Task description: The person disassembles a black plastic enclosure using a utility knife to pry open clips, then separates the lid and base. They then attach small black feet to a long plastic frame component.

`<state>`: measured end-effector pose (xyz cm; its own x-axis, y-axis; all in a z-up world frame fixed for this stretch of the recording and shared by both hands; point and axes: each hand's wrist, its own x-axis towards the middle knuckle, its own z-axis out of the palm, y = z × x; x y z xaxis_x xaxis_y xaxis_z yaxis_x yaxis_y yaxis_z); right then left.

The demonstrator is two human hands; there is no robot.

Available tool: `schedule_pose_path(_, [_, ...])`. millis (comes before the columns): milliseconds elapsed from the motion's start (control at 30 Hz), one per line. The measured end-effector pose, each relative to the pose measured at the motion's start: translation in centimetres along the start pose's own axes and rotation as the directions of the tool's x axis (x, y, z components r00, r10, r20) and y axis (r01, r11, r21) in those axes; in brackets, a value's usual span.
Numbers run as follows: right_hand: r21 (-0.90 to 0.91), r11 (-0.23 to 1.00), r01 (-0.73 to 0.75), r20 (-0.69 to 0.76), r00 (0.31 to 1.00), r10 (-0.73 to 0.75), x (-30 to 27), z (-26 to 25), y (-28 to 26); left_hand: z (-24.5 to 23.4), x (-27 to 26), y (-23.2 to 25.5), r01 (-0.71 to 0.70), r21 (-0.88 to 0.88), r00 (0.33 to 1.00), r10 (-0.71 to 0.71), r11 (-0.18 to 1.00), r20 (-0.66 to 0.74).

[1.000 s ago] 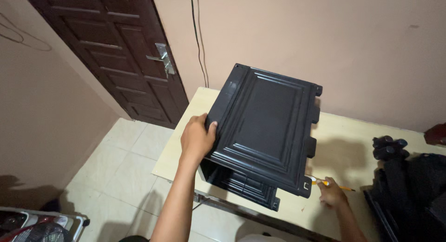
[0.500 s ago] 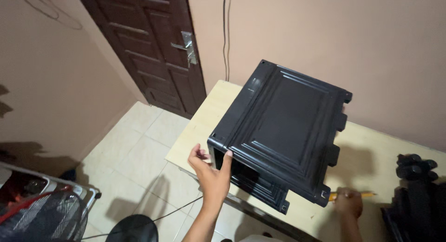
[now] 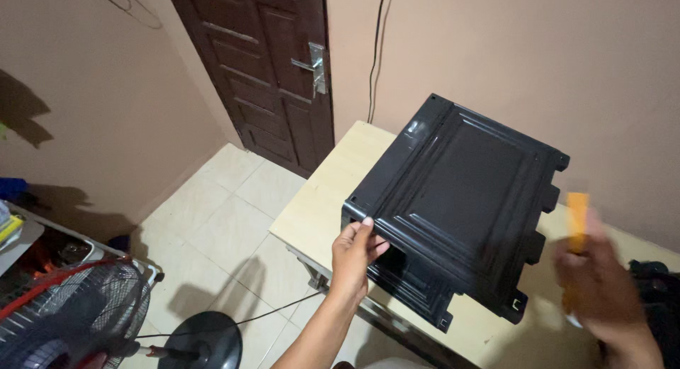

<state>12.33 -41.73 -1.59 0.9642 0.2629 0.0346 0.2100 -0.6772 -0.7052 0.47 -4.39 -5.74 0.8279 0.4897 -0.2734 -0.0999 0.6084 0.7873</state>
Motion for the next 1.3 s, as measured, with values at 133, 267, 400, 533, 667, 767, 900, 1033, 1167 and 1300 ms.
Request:
schedule_pose_path(133, [-0.396,0.841,0.37,0.462,0.871,-0.166,1.8,3.4,-11.3,0.0,0.2,0.1,0.013,-0.019,1.0,-0.013,1.0,0.006])
schedule_pose_path(267, [-0.18,0.705,0.687,0.547,0.665,-0.509,2.6,6.0,-18.5,-0.4,0.6,0.2,-0.014,-0.032,0.999,0.016,0.999,0.052])
schedule_pose_path(400, [-0.272,0.62,0.736,0.564,0.644,-0.517,3.9,8.1,-22.3,-0.5,1.0,0.2,-0.017,-0.045,0.996,0.021,0.999,0.089])
schedule_pose_path(533, [-0.462,0.639,0.615,0.615,0.741,-0.268,3.7,9.0,-23.8,-0.4,0.8,0.3,0.004,-0.04,0.995,0.0,0.999,0.096])
schedule_pose_path(667, [-0.501,0.603,0.621,0.615,0.746,-0.257,3.6,9.6,-24.2,-0.4,0.5,0.6,0.007,-0.049,0.995,-0.002,0.999,0.105])
schedule_pose_path(767, [-0.49,0.599,0.633,0.646,0.726,-0.239,3.9,10.1,-24.4,-0.3,0.4,0.8,0.009,-0.041,0.993,-0.004,0.999,0.114])
schedule_pose_path(900, [-0.559,0.584,0.589,0.646,0.751,-0.137,3.6,10.4,-25.5,-0.3,0.3,0.9,0.015,-0.04,0.991,-0.009,0.999,0.132])
schedule_pose_path(1033, [-0.633,0.553,0.542,0.632,0.774,-0.035,3.1,10.0,-27.9,-0.3,0.5,1.0,0.065,-0.061,0.988,-0.055,0.996,0.146])
schedule_pose_path(1167, [-0.682,0.501,0.533,0.636,0.77,0.047,3.0,9.4,-30.1,-0.2,0.7,0.9,0.112,-0.039,0.978,-0.103,0.993,0.179])
schedule_pose_path(1300, [-0.647,0.441,0.621,0.668,0.741,-0.063,3.5,9.0,-31.0,0.0,1.0,0.2,0.068,-0.002,0.97,-0.066,0.998,0.232])
